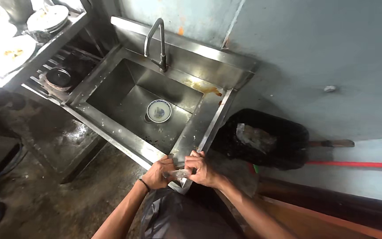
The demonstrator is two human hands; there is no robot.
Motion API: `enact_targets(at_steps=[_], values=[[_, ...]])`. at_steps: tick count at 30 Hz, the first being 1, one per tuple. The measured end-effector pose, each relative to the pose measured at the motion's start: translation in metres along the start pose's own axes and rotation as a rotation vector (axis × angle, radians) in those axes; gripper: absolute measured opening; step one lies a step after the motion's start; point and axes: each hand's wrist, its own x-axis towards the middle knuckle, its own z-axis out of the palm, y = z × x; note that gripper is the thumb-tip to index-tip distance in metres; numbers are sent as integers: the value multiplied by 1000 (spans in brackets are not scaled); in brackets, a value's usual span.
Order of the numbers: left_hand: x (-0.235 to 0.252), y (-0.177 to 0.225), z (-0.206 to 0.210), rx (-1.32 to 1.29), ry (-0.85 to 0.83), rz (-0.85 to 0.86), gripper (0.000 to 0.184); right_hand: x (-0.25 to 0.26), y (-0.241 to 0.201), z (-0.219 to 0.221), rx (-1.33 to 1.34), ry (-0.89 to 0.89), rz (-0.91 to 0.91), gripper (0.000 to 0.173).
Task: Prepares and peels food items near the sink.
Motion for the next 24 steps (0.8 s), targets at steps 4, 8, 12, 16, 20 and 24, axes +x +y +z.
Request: enact_targets(at_steps=[4, 8, 12, 16, 20, 24], values=[[-12, -13, -1, 84, 46, 7, 13, -8, 16, -9, -50, 25, -20, 12], [-16, -20, 4, 185, 84, 4, 18, -16, 31, -5, -110, 112, -45, 7], [-18, -29, 24, 296, 259, -75, 15, -24, 45, 10, -236, 238, 33, 10], [-11, -32, 39, 274, 305, -114, 12, -27, 35, 4, -294, 75, 152, 27], [-1, -25, 42, 245, 176, -68, 13, 6, 19, -6, -291, 148, 219, 24], [-2, -16, 43, 317, 101, -33, 13, 52, 15, -12, -352, -123, 185, 36]])
